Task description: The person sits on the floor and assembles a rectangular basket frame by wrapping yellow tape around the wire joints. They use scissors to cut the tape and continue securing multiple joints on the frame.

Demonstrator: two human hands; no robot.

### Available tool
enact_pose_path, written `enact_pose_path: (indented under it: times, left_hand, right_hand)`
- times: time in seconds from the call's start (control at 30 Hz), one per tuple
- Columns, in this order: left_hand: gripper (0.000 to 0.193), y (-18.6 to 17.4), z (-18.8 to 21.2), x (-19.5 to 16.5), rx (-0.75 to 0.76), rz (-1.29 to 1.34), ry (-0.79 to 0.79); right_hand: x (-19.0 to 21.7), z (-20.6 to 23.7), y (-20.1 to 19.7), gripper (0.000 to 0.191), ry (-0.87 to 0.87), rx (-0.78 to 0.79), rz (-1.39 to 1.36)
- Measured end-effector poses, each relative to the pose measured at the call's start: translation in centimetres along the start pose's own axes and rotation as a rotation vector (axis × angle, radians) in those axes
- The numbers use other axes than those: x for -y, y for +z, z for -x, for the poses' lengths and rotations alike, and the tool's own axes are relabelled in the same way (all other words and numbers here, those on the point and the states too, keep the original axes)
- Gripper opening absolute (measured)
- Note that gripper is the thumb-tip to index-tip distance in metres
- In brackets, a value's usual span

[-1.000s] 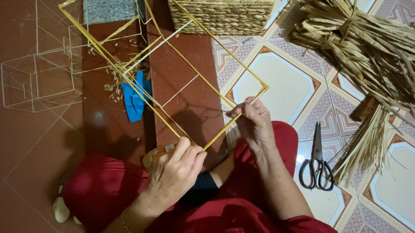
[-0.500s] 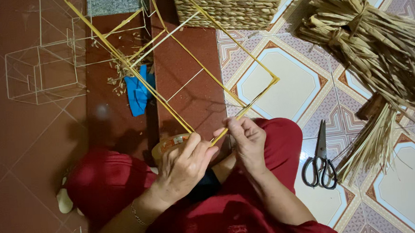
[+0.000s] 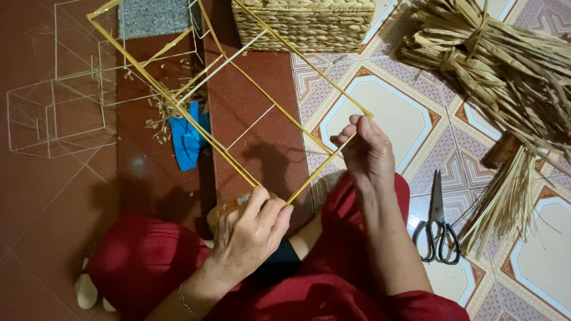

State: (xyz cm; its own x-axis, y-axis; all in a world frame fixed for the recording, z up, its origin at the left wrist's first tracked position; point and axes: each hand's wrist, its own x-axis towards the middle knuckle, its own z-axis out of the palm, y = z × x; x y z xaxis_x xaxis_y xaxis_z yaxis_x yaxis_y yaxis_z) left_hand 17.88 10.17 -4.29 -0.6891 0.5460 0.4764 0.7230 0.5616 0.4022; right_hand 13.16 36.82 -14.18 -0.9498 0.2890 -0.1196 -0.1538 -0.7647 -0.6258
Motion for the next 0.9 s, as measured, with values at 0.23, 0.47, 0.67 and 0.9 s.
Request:
enact_pose_path:
  times: [0.23, 0.47, 0.67, 0.9]
  left_hand:
    - [0.016, 0.1, 0.6, 0.2, -0.028, 0.036, 0.029]
    - [0.030, -0.4, 1.2, 0.5, -0.011, 0.163, -0.064]
    - [0.037, -1.0, 2.1, 0.2, 0.161, 0.520, -0.486]
    - [0.036, 1.1, 3.8, 2.0, 0.090, 0.908, -0.765]
  right_hand:
    - [-0.3, 0.3, -1.0, 0.028, -0.147, -0.138, 0.362]
    - [3.6, 4.2, -11.8, 0.034, -0.244, -0.335, 0.721]
    - [5.7, 13.2, -25.3, 0.018, -0.206, -0.523, 2.071]
    - [5.2, 17.2, -28.4, 0.040, -0.085, -0.643, 2.239]
